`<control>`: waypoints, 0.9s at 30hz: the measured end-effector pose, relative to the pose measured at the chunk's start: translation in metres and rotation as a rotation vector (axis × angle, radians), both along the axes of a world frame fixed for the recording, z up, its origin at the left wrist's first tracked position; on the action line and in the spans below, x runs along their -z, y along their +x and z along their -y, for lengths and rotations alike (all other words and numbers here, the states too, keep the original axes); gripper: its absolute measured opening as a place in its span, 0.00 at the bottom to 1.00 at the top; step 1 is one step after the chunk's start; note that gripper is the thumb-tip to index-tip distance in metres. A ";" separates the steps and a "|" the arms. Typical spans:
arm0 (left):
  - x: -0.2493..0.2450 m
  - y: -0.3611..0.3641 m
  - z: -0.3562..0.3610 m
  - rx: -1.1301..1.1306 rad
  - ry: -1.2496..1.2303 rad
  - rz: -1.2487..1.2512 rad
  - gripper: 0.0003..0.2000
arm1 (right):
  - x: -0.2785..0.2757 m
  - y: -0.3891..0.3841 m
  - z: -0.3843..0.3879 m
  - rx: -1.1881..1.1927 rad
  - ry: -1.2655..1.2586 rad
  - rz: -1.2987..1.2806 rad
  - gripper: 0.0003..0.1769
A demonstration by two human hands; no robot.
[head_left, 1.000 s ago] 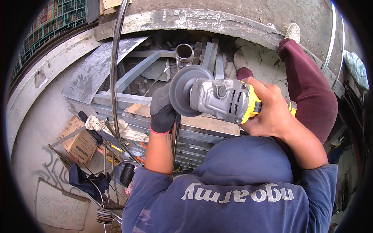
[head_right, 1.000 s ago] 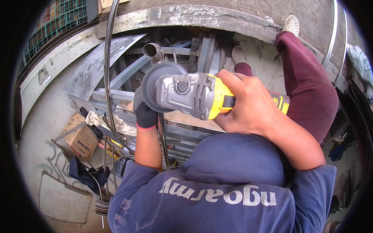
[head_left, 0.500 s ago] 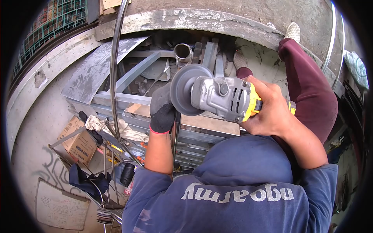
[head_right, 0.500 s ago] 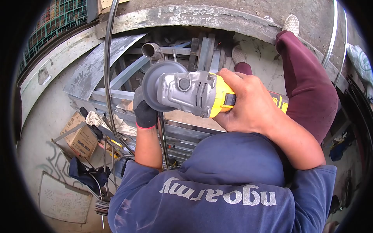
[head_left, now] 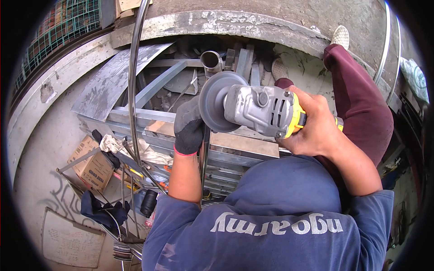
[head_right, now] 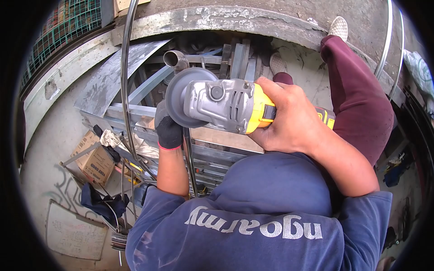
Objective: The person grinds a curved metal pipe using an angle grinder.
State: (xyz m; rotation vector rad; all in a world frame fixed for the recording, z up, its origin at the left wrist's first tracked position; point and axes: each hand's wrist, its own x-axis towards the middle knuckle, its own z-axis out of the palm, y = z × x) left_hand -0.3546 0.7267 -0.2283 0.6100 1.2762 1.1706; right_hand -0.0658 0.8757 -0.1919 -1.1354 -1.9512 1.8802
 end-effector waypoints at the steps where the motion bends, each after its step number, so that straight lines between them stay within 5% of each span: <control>1: 0.000 -0.001 0.000 0.031 0.019 -0.064 0.20 | 0.000 0.000 0.001 -0.008 -0.002 0.015 0.23; 11: -0.007 0.005 -0.008 -0.005 -0.042 -0.171 0.20 | -0.002 0.001 -0.001 0.006 -0.033 0.017 0.21; 15: -0.007 -0.002 -0.002 -0.021 -0.139 0.012 0.20 | -0.002 0.002 -0.002 -0.001 -0.035 0.037 0.21; 19: -0.005 0.001 -0.010 0.097 0.058 -0.284 0.19 | -0.002 0.003 0.000 -0.002 -0.041 0.031 0.22; 27: -0.009 0.001 -0.008 -0.008 -0.159 -0.017 0.19 | -0.001 0.002 0.002 0.011 -0.026 0.009 0.22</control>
